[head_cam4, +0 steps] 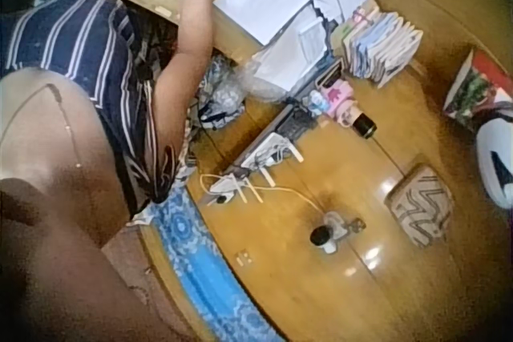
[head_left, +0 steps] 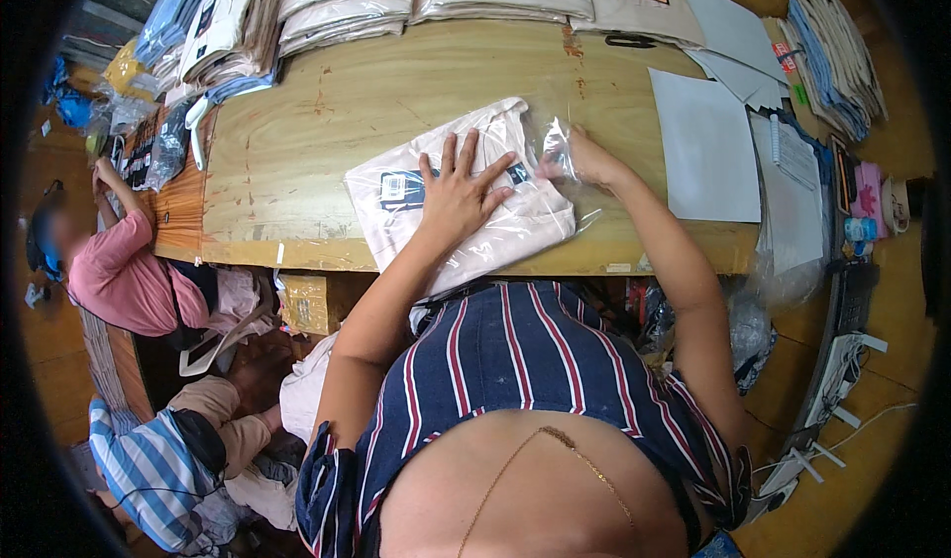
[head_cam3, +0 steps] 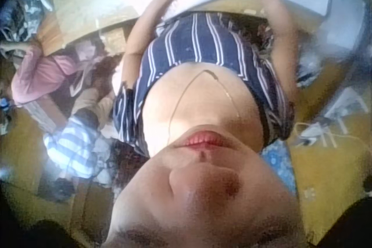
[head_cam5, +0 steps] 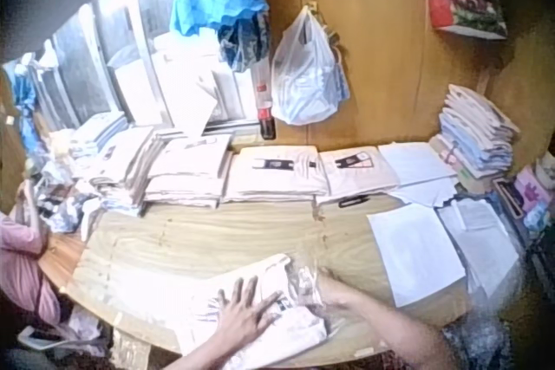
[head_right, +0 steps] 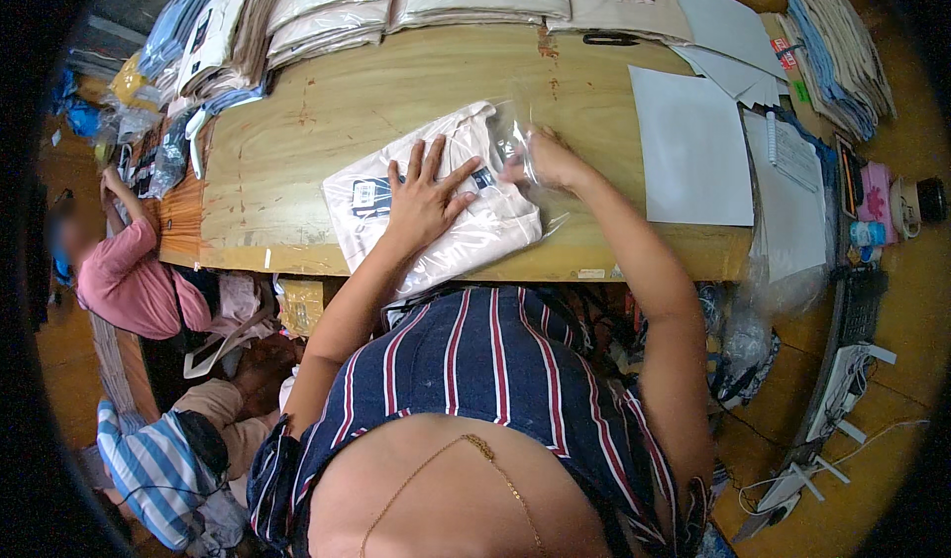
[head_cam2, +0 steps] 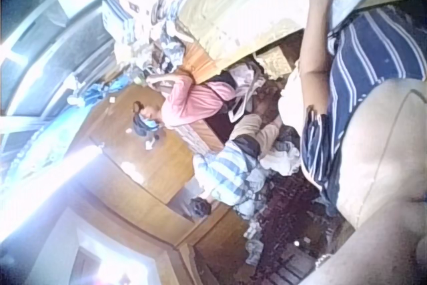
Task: The person folds a beige shirt and places it into a clear plastic bag. They seal the bag, stack it with other packaged shirts, and secure the stack with a blue elastic band. The person then handles a small black tag and writes on a notepad before repeating the folding and bagging process with another shirt.
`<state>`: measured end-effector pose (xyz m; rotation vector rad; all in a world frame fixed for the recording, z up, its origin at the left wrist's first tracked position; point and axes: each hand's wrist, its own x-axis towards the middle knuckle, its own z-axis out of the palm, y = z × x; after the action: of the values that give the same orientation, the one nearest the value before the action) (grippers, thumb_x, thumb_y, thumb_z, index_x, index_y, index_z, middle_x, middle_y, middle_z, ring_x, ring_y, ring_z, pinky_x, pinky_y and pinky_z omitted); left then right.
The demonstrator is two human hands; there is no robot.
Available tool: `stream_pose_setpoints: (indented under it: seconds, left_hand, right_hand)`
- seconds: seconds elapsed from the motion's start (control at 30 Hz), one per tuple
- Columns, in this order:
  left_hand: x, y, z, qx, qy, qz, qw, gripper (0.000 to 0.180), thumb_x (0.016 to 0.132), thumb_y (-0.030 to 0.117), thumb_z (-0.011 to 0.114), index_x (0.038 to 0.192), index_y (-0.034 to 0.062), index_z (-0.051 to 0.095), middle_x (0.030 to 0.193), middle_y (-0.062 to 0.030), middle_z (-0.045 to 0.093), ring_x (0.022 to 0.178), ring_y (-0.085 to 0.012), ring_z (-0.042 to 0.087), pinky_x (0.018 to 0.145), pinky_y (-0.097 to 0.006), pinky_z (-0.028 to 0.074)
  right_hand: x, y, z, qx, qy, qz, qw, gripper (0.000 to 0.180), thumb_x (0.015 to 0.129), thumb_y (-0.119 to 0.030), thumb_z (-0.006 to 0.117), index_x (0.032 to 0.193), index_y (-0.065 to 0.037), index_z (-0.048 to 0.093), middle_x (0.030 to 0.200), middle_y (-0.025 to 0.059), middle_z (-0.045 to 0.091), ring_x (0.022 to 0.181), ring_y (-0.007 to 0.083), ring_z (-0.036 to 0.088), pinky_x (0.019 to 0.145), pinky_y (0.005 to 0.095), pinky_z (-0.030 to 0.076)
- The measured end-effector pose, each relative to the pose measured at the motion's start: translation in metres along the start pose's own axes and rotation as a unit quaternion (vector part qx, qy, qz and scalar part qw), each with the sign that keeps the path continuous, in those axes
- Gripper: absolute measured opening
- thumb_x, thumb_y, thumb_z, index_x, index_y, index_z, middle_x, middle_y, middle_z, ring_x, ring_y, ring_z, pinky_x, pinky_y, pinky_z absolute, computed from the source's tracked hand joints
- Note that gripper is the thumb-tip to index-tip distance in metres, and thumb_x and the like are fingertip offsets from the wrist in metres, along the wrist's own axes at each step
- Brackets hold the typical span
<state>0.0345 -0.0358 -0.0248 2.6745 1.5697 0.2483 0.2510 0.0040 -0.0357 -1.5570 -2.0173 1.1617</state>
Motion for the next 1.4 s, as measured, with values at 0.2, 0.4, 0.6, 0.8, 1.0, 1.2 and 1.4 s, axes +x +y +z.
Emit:
stream_pose_setpoints:
  seconds: [0.2, 0.4, 0.6, 0.8, 1.0, 1.2, 1.4]
  left_hand:
    - [0.0, 0.0, -0.002, 0.007, 0.001, 0.005, 1.0, 0.046, 0.078, 0.051, 0.038, 0.121, 0.0346, 0.037, 0.133, -0.0116, 0.021, 0.121, -0.0345, 0.019, 0.088, -0.06, 0.015]
    - [0.001, 0.001, -0.003, -0.004, 0.003, 0.004, 1.0, 0.045, 0.079, 0.049, 0.038, 0.12, 0.0315, 0.038, 0.132, -0.0121, 0.022, 0.121, -0.0348, 0.02, 0.088, -0.06, 0.017]
    - [0.027, -0.008, -0.008, -0.011, -0.021, 0.041, 0.999, 0.031, 0.079, 0.037, 0.044, 0.107, 0.0264, 0.047, 0.123, -0.0107, 0.034, 0.115, -0.0316, 0.029, 0.085, -0.057, 0.024]
    - [0.076, -0.022, 0.013, -0.124, 0.0, 0.061, 0.99, 0.015, 0.075, 0.027, 0.051, 0.088, 0.0212, 0.054, 0.108, -0.0056, 0.044, 0.104, -0.0276, 0.04, 0.078, -0.052, 0.034]
    - [0.125, -0.036, 0.023, -0.252, -0.095, -0.079, 0.96, 0.051, 0.052, 0.029, 0.075, 0.092, 0.0046, 0.055, 0.093, -0.0159, 0.054, 0.082, -0.0302, 0.054, 0.071, -0.036, 0.043]
    - [0.149, -0.036, -0.047, -0.345, -0.299, -0.14, 0.879, 0.064, 0.05, 0.03, 0.078, 0.101, -0.0017, 0.054, 0.089, -0.0122, 0.058, 0.081, -0.0206, 0.054, 0.068, -0.032, 0.043]
    - [0.114, -0.032, -0.151, -0.63, -0.204, -0.035, 0.749, 0.031, 0.065, 0.01, 0.069, 0.091, 0.0002, 0.055, 0.082, -0.0044, 0.058, 0.074, -0.0113, 0.054, 0.07, -0.023, 0.044]
  right_hand:
    - [0.025, -0.012, 0.007, -0.047, 0.088, 0.006, 0.995, 0.033, 0.053, -0.041, 0.07, 0.065, -0.011, 0.065, 0.098, 0.0131, 0.047, 0.1, 0.0308, 0.039, 0.087, 0.0349, 0.031]
    - [0.037, 0.017, 0.008, -0.028, 0.118, 0.024, 0.992, 0.028, 0.055, -0.039, 0.07, 0.065, -0.013, 0.065, 0.095, 0.0112, 0.048, 0.097, 0.0291, 0.041, 0.084, 0.0355, 0.032]
    - [0.019, -0.001, -0.009, -0.017, -0.062, 0.065, 0.996, 0.04, 0.048, -0.039, 0.074, 0.068, -0.007, 0.06, 0.092, 0.0111, 0.052, 0.1, 0.0289, 0.041, 0.086, 0.0385, 0.03]
    - [-0.004, -0.005, -0.012, -0.12, -0.086, 0.022, 0.989, 0.034, 0.056, -0.026, 0.071, 0.083, -0.007, 0.061, 0.091, 0.0118, 0.053, 0.095, 0.0277, 0.043, 0.082, 0.0315, 0.033]
    - [-0.035, 0.031, -0.049, 0.23, 0.086, 0.082, 0.966, 0.024, 0.072, -0.018, 0.061, 0.09, -0.002, 0.058, 0.083, 0.0039, 0.054, 0.078, 0.0135, 0.05, 0.068, 0.0254, 0.041]
    - [-0.132, 0.045, 0.014, 0.502, 0.318, 0.064, 0.802, 0.026, 0.077, -0.008, 0.055, 0.1, 0.003, 0.048, 0.091, 0.009, 0.054, 0.084, 0.0154, 0.052, 0.074, 0.0272, 0.044]
    - [-0.107, -0.039, 0.03, 0.634, 0.126, -0.098, 0.757, 0.054, 0.069, -0.01, 0.065, 0.115, -0.001, 0.038, 0.108, 0.0091, 0.049, 0.098, 0.0163, 0.047, 0.084, 0.0269, 0.037]
